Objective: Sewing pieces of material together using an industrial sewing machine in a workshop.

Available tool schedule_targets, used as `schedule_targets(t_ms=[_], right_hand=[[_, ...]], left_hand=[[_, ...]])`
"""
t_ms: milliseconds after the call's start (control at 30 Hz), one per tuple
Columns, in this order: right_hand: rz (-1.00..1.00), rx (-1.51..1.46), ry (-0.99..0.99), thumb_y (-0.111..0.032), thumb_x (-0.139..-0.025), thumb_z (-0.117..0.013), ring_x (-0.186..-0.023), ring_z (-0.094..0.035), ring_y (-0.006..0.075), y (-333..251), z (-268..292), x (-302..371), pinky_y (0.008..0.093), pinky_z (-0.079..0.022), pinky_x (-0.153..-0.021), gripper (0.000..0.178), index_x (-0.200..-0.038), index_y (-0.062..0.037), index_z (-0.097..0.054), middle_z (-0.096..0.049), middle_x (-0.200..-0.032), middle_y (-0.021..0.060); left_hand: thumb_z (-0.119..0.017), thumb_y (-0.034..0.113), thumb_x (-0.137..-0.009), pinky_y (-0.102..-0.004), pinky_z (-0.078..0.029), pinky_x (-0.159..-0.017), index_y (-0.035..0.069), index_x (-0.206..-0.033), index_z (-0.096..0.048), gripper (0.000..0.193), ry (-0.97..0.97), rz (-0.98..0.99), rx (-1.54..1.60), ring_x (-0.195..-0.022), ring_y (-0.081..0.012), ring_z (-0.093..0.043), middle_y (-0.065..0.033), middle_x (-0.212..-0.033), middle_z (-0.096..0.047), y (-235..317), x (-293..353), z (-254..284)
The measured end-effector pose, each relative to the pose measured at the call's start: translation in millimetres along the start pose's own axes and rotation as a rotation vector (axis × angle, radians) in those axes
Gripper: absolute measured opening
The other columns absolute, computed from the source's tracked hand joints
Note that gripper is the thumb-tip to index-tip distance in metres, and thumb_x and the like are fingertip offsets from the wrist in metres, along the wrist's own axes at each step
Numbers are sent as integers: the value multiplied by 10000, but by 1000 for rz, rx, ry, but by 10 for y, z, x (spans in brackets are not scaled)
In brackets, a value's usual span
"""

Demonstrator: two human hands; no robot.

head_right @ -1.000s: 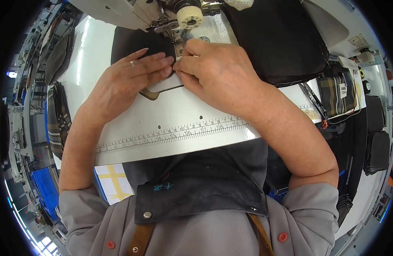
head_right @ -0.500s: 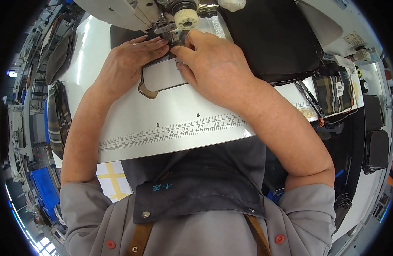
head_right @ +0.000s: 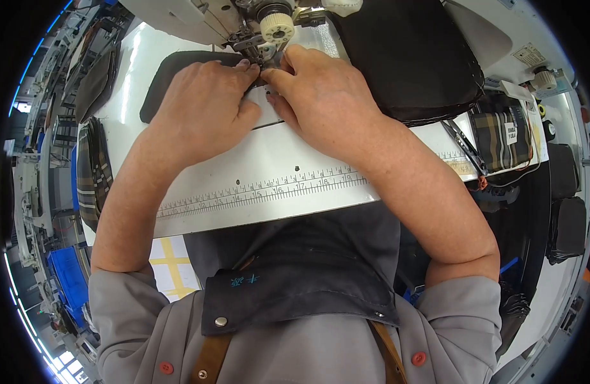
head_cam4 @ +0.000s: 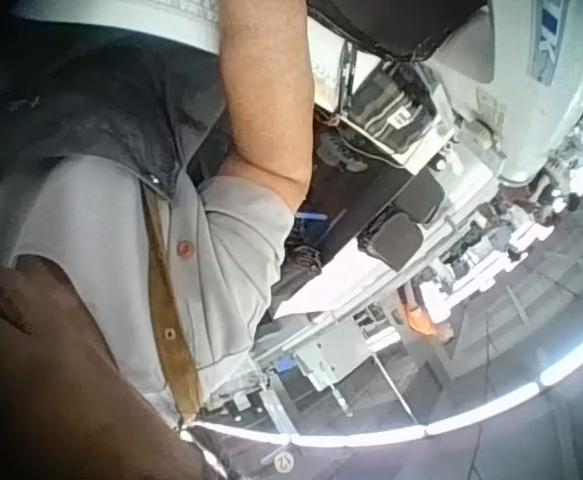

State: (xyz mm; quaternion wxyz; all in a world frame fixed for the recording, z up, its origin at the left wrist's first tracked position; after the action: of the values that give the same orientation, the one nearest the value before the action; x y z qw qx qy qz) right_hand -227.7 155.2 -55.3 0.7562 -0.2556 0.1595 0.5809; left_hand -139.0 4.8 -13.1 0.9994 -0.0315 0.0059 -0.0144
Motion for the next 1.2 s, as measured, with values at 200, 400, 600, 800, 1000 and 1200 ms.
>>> schedule_targets(t_ms=[200,400,600,800,1000,1200], right_hand=[[1,-10,2,-182,-902,-711,-849,-655,271,-19,-8,3,417,-550,-705,216,-1089,-78,-744,-602,-924,73],[-11,-38,-24,-190,-902,-715,-821,-663,270,-31,10,29,415,-554,-699,199,-1073,-95,-754,-611,-928,66],[8,-96,-49,-201,-884,-734,-805,-673,264,-32,54,44,413,-552,-695,183,-1037,-106,-768,-617,-922,56],[71,-74,-86,-225,-852,-759,-805,-675,252,-55,103,41,412,-544,-686,169,-979,-115,-775,-634,-888,46],[140,26,-54,-222,-838,-758,-808,-675,251,-91,109,21,414,-535,-699,143,-909,-98,-752,-641,-828,51],[209,-104,-93,-219,-841,-753,-753,-669,279,-126,138,78,426,-526,-664,136,-853,-85,-734,-643,-799,69]], left_hand=[[-670,351,-850,-471,-510,-1006,26,-1257,-704,522,364,-307,81,-1120,-361,-664,-182,-1231,-707,-461,85,-204],[-706,466,-845,-466,-465,-1101,52,-1401,-605,701,234,-200,314,-1343,-360,-558,-178,-1428,-600,-477,215,-310],[-713,586,-828,-478,-416,-1164,70,-1464,-540,838,239,-132,170,-1382,-361,-531,-154,-1471,-578,-323,309,-360],[-721,667,-800,-529,-367,-1198,85,-1462,-550,897,280,-98,172,-1415,-349,-500,-137,-1501,-553,-303,344,-400],[-763,646,-747,-580,-328,-1208,200,-1500,-531,905,264,-101,170,-1442,-362,-460,-119,-1562,-483,-276,344,-391],[-805,599,-702,-642,-250,-1222,231,-1479,-560,894,268,-150,191,-1461,-347,-440,-107,-1580,-463,-318,367,-395]])
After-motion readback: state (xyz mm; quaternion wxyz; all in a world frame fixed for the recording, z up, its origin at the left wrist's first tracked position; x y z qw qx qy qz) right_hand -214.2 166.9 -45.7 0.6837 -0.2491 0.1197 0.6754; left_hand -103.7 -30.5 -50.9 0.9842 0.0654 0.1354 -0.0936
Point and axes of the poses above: each hand's wrist, its own x-axis away from the middle knuckle, its own z-axis out of the back of the hand, y = z × x, the point moved 2 cm from there along -x, towards the middle knuckle
